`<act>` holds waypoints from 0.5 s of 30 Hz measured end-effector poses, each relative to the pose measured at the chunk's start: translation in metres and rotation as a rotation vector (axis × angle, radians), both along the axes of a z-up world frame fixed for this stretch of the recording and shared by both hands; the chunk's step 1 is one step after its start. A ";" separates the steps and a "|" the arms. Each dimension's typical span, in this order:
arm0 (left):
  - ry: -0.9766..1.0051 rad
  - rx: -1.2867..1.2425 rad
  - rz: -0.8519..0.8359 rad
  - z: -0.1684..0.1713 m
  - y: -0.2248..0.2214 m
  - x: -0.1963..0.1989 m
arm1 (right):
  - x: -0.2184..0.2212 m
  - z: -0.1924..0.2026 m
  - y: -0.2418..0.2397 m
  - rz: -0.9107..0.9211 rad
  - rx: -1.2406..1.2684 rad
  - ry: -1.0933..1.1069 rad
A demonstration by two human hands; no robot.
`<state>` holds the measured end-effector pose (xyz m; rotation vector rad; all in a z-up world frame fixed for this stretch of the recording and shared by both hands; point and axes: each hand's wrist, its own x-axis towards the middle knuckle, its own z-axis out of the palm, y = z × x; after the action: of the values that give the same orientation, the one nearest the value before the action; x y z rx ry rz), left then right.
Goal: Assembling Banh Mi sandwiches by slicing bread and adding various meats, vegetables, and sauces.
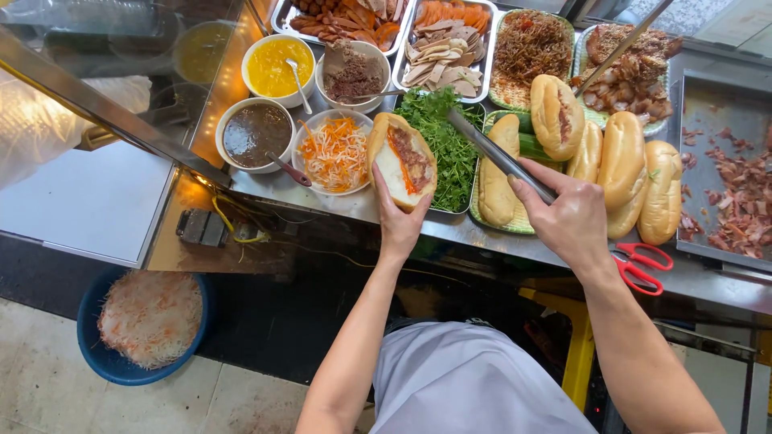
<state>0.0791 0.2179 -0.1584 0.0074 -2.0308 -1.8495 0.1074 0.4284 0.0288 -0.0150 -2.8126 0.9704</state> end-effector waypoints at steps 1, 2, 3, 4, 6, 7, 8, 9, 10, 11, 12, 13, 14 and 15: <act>0.008 -0.038 0.041 -0.002 0.008 -0.004 | 0.002 0.006 -0.001 0.024 -0.046 0.045; 0.006 -0.040 0.042 -0.001 0.016 -0.005 | 0.007 0.007 -0.007 0.025 -0.048 0.043; 0.002 -0.043 0.057 0.000 0.023 -0.006 | 0.011 0.008 -0.012 0.012 -0.047 -0.027; 0.000 -0.047 0.072 0.001 0.031 -0.008 | 0.016 0.009 -0.018 -0.002 -0.047 -0.096; 0.003 -0.036 0.072 0.011 0.035 -0.008 | 0.025 -0.024 -0.009 0.097 0.082 0.077; 0.006 -0.024 0.072 0.015 0.036 -0.008 | 0.030 -0.041 -0.006 0.196 0.213 0.248; 0.006 -0.025 0.075 0.018 0.035 -0.008 | 0.030 -0.030 -0.005 0.199 0.212 0.249; 0.009 0.011 0.069 0.021 0.034 -0.009 | 0.031 -0.019 -0.005 0.162 0.187 0.151; 0.010 0.046 0.062 0.023 0.032 -0.007 | 0.034 -0.008 -0.005 0.124 0.161 0.049; 0.006 0.045 0.064 0.023 0.033 -0.004 | 0.030 -0.003 -0.007 0.126 0.160 0.045; 0.012 0.041 0.053 0.024 0.033 -0.003 | 0.025 0.003 -0.009 0.127 0.137 0.034; 0.018 0.037 0.042 0.026 0.033 -0.001 | 0.020 0.008 -0.010 0.127 0.114 0.022; 0.018 0.035 0.039 0.026 0.035 0.003 | 0.016 0.004 -0.009 0.124 0.112 0.022; 0.026 -0.007 0.038 0.026 0.037 0.007 | 0.011 -0.001 -0.008 0.151 0.121 0.061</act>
<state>0.0863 0.2545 -0.1322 0.0196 -2.0055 -1.8104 0.1187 0.4206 0.0281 0.2413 -2.8435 0.8130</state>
